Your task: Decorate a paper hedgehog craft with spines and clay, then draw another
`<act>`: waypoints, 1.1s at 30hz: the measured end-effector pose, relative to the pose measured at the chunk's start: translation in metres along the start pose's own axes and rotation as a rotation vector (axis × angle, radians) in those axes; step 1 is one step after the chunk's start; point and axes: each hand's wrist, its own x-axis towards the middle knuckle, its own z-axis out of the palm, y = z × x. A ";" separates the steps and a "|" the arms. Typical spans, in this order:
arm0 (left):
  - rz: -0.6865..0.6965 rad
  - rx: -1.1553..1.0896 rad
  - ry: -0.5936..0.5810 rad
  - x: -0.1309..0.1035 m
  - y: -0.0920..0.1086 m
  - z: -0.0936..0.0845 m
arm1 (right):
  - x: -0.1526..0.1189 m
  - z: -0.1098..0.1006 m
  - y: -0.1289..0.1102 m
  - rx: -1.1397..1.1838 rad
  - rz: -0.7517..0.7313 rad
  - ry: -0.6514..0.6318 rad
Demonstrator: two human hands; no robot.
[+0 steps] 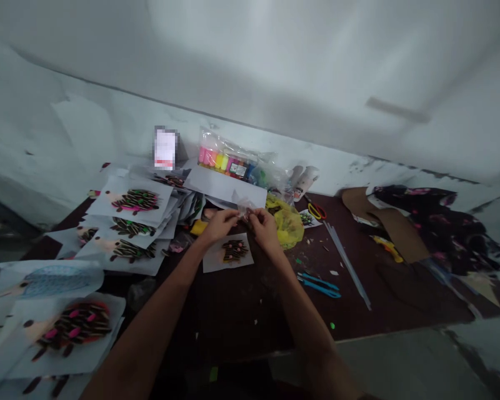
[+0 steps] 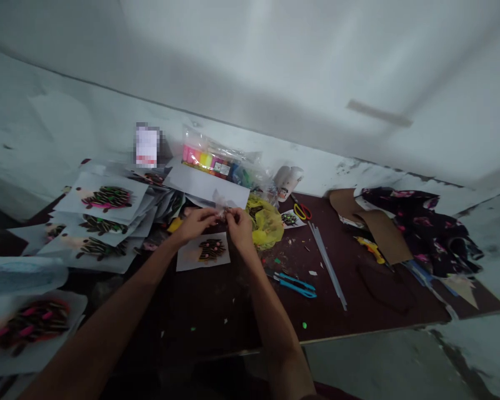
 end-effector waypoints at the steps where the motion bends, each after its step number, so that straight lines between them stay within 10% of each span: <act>1: 0.001 0.003 -0.014 0.000 0.001 0.003 | 0.001 0.000 -0.002 0.012 -0.018 0.030; 8: -0.050 -0.281 -0.017 -0.020 0.006 -0.013 | 0.009 0.011 -0.016 0.090 -0.011 -0.073; 21: 0.169 -0.155 0.739 -0.041 -0.004 -0.040 | 0.017 0.073 -0.064 -0.836 -0.247 -0.438; 33: 0.277 0.073 0.704 -0.040 -0.006 -0.042 | 0.052 0.107 -0.073 -0.905 -0.070 -0.426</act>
